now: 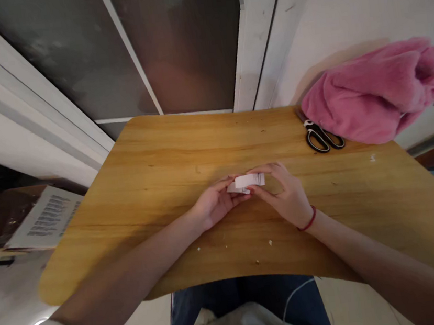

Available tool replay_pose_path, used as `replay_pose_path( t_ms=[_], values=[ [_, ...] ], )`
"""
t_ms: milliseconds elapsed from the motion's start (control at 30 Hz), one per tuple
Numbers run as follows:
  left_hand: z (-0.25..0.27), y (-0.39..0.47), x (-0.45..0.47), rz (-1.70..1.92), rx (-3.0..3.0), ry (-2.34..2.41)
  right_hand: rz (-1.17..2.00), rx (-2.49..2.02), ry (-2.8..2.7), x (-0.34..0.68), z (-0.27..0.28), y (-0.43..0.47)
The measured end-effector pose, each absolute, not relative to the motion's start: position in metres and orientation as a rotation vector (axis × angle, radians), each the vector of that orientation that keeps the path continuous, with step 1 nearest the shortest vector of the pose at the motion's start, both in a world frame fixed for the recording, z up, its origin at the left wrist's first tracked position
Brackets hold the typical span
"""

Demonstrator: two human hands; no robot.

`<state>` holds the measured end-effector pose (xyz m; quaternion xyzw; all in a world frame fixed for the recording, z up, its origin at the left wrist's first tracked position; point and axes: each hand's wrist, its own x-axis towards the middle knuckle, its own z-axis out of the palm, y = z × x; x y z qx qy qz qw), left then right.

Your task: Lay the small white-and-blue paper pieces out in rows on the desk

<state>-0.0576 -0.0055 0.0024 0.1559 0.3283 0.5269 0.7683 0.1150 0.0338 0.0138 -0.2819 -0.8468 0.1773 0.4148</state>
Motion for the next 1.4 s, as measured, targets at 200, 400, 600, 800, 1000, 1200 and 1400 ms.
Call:
replay_pose_path(
  t_ms=[200, 400, 600, 800, 1000, 1200, 1400],
  values=[
    [0.006, -0.009, -0.053, 1.108, 0.321, 0.674, 0.478, -0.749, -2.196, 0.107, 0.005, 0.031],
    [0.003, -0.009, -0.055, 1.101, 0.304, 0.690, 0.554, -0.771, -2.178, 0.109, 0.006, 0.033],
    [0.002, -0.007, -0.059, 1.131, 0.306, 0.693, 0.540, -0.765, -2.153, 0.114, 0.009, 0.035],
    [0.001, -0.006, -0.060, 1.129, 0.329, 0.734, 0.513, -0.774, -2.152, 0.117, 0.010, 0.038],
    [0.006, -0.006, -0.059, 1.150, 0.337, 0.810, 0.498, -0.768, -2.058, 0.120, 0.012, 0.040],
    [0.007, -0.008, -0.057, 1.111, 0.354, 0.709, 0.493, -0.770, -2.040, 0.119, 0.012, 0.037],
    [0.004, -0.009, -0.054, 1.074, 0.357, 0.647, 0.583, -0.812, -2.130, 0.111, 0.006, 0.033]
  ],
)
